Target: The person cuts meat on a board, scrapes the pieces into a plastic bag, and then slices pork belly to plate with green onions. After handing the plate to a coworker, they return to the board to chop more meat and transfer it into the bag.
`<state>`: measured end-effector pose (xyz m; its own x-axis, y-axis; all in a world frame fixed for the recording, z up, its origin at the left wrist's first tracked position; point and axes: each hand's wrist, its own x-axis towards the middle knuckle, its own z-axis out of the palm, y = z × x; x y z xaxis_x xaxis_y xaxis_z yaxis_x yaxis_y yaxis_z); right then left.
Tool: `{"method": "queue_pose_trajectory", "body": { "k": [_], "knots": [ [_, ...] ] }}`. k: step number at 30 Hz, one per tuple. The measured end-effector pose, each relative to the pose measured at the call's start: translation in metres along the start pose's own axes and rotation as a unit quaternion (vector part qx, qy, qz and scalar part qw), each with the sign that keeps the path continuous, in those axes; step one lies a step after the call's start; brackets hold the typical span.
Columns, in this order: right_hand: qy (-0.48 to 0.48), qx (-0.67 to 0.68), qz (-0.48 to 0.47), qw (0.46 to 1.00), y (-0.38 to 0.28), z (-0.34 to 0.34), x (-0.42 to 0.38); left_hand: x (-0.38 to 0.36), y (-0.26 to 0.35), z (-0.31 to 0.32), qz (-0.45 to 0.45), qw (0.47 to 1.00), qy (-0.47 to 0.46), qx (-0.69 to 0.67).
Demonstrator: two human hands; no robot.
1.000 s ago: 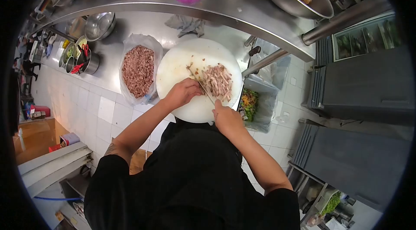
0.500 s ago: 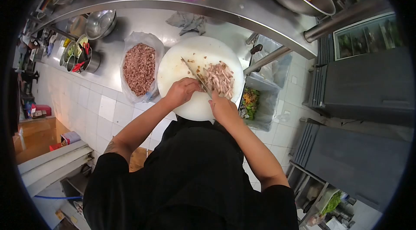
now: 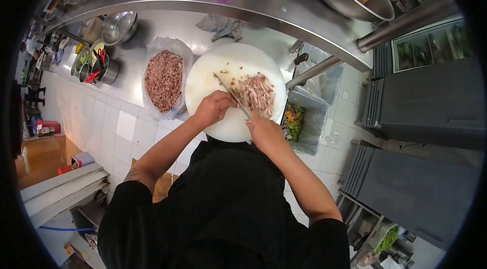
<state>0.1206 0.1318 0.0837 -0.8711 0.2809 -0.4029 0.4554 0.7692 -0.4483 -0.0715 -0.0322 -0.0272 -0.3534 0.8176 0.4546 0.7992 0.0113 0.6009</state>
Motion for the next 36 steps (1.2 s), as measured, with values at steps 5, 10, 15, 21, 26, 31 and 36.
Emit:
{"method": "queue_pose_trajectory", "body": {
  "k": [5, 10, 15, 21, 26, 31, 36],
  "knots": [
    [0.038, 0.002, -0.018, 0.999, 0.011, 0.038, 0.027, -0.003, -0.002, 0.001, -0.009, 1.0, 0.003, -0.004],
    [0.006, 0.013, 0.002, 1.0, -0.006, 0.004, 0.01, -0.001, 0.0, -0.001, -0.013, 1.0, -0.004, -0.011],
    [0.008, 0.031, 0.041, 0.999, -0.001, 0.039, 0.029, -0.003, -0.002, -0.002, -0.018, 1.0, -0.011, 0.0],
    [0.075, 0.055, -0.003, 0.996, 0.011, 0.001, -0.001, -0.008, 0.018, -0.014, -0.027, 0.998, 0.018, -0.044],
    [0.139, 0.061, -0.032, 0.988, 0.021, 0.004, -0.038, -0.003, 0.059, -0.041, -0.012, 0.999, 0.027, 0.014],
    [0.167, 0.036, -0.069, 0.983, 0.026, 0.015, -0.041, 0.017, 0.074, -0.033, -0.006, 0.995, -0.08, 0.059],
    [0.157, 0.089, -0.094, 0.979, 0.047, 0.023, -0.05, 0.039, 0.067, -0.026, 0.009, 0.995, -0.072, 0.062]
  ]
}}
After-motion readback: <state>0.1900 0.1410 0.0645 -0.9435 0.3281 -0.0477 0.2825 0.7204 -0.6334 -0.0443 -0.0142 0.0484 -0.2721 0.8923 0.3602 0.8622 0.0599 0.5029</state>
